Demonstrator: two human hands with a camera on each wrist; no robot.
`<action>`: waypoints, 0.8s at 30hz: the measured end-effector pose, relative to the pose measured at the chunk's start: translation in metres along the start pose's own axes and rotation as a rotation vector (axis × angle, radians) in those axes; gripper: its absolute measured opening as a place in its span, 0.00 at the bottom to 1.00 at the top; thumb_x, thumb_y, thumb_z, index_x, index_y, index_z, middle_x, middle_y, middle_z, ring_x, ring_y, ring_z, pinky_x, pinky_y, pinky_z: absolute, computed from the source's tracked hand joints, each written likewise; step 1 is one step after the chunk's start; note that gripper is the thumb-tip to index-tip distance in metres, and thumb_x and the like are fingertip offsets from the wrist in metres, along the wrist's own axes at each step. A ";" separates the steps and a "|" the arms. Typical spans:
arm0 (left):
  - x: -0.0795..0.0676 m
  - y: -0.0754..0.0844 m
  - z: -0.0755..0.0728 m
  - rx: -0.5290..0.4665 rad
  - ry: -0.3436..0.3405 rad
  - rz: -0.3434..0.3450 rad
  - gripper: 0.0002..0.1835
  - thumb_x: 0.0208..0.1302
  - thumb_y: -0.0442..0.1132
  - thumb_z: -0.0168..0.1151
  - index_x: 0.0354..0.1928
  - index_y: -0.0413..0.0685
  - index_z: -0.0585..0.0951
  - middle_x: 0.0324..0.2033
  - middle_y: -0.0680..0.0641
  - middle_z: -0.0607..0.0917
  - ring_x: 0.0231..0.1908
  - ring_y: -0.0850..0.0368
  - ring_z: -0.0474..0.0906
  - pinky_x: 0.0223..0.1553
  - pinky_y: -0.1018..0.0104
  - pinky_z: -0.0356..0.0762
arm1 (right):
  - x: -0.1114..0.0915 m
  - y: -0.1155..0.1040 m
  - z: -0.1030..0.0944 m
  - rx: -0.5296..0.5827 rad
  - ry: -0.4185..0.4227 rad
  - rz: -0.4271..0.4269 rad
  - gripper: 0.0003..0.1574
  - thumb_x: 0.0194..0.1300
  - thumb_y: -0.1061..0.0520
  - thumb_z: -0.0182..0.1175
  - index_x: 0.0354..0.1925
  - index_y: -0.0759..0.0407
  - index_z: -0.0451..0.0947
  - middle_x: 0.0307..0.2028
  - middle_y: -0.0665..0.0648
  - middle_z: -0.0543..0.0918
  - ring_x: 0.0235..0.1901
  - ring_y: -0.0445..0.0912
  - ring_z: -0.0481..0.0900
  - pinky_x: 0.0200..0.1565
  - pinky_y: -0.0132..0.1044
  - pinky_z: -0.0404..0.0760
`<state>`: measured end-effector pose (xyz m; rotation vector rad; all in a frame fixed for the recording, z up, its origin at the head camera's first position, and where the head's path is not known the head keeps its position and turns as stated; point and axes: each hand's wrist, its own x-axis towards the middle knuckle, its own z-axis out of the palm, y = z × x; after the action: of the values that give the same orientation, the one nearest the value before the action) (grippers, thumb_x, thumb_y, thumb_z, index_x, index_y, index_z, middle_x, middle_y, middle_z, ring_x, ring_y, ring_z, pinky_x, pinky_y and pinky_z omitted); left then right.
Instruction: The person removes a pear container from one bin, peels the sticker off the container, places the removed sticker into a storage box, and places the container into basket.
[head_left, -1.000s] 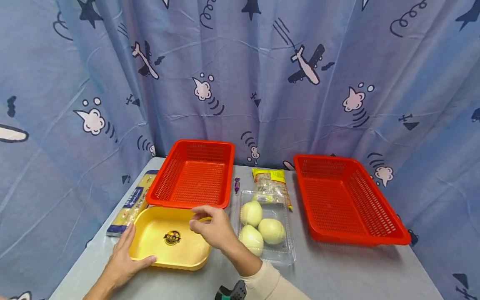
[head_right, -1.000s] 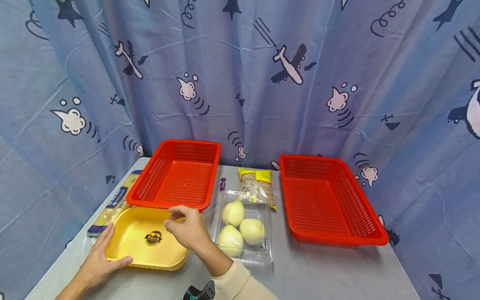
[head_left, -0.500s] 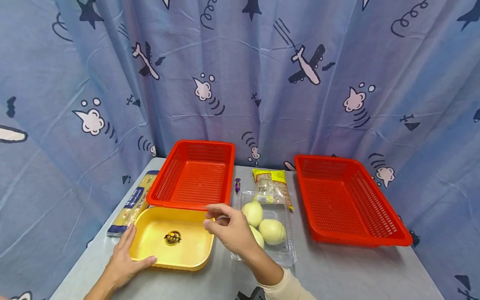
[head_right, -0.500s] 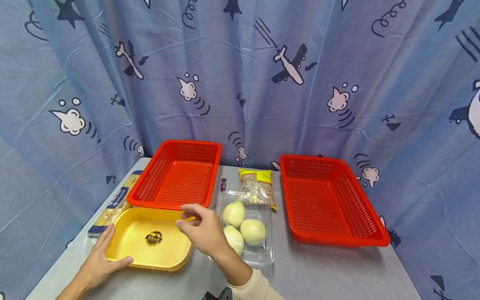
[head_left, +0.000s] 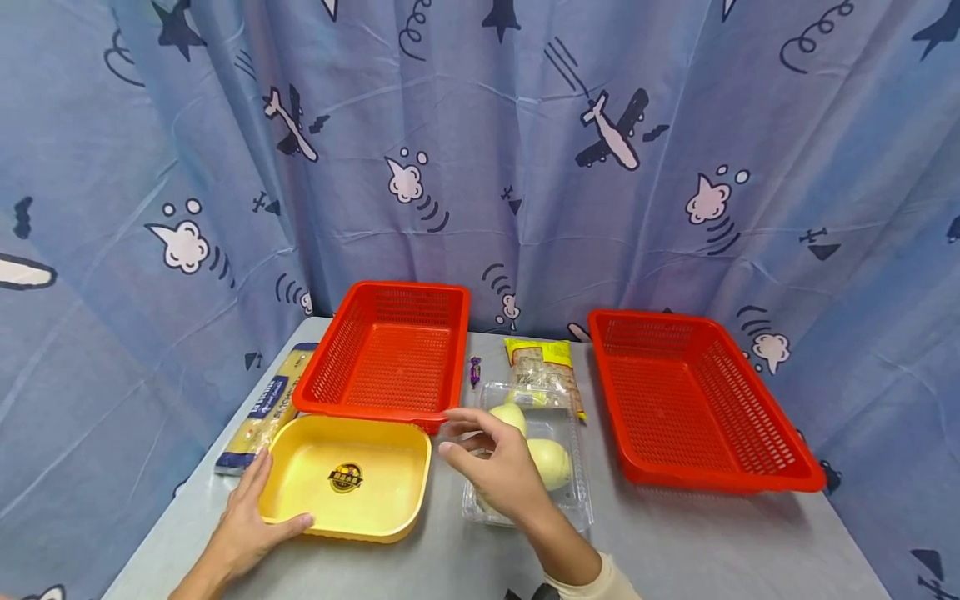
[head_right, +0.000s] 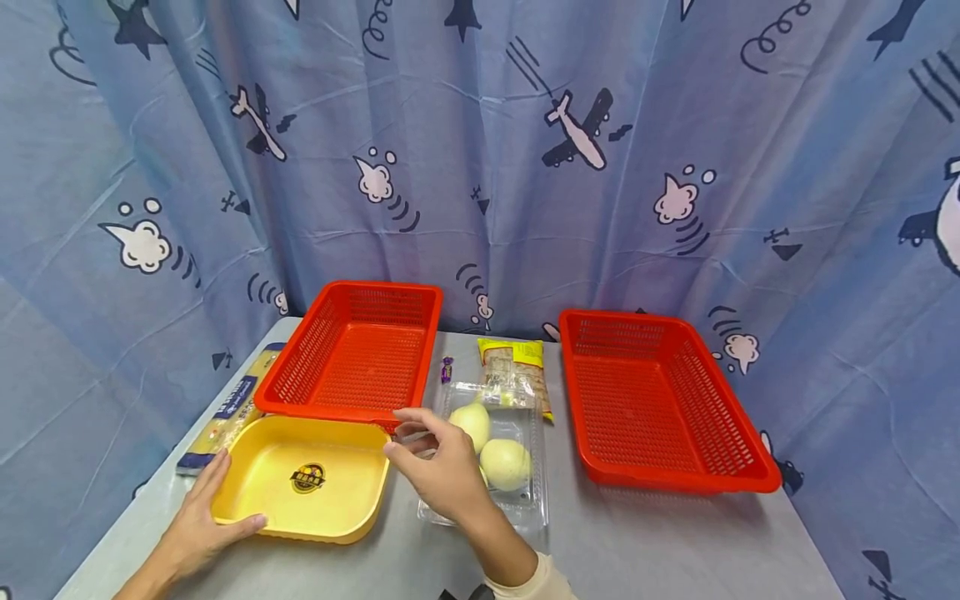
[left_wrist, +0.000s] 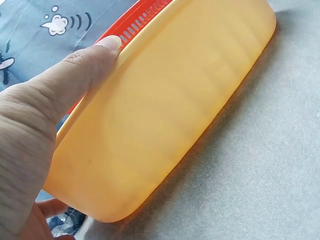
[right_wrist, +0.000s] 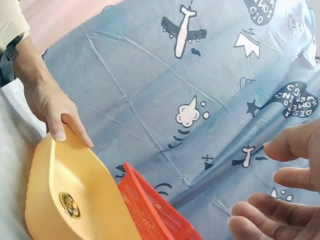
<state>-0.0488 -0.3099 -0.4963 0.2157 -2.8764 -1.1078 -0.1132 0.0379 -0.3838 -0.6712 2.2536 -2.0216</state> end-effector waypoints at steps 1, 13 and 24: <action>0.000 0.000 0.000 0.002 0.001 -0.001 0.64 0.48 0.56 0.74 0.74 0.32 0.44 0.73 0.33 0.42 0.65 0.22 0.44 0.56 0.25 0.46 | -0.001 0.000 -0.002 -0.005 0.007 -0.005 0.21 0.59 0.62 0.68 0.52 0.56 0.81 0.41 0.58 0.82 0.36 0.51 0.81 0.39 0.41 0.81; 0.001 -0.001 0.000 0.005 -0.012 -0.014 0.64 0.49 0.56 0.74 0.74 0.34 0.42 0.73 0.33 0.41 0.65 0.23 0.43 0.56 0.25 0.46 | -0.013 0.009 -0.037 -0.106 0.126 -0.034 0.26 0.57 0.64 0.69 0.53 0.49 0.80 0.41 0.56 0.81 0.36 0.50 0.81 0.38 0.43 0.80; 0.001 0.000 0.000 -0.001 -0.025 -0.020 0.64 0.50 0.56 0.73 0.74 0.34 0.41 0.73 0.33 0.40 0.66 0.23 0.42 0.56 0.24 0.46 | -0.021 0.018 -0.056 -0.165 0.178 -0.012 0.28 0.55 0.63 0.71 0.55 0.48 0.78 0.42 0.56 0.79 0.39 0.50 0.77 0.39 0.40 0.77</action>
<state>-0.0497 -0.3101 -0.4959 0.2329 -2.9018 -1.1226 -0.1172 0.0986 -0.3977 -0.5352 2.5443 -1.9893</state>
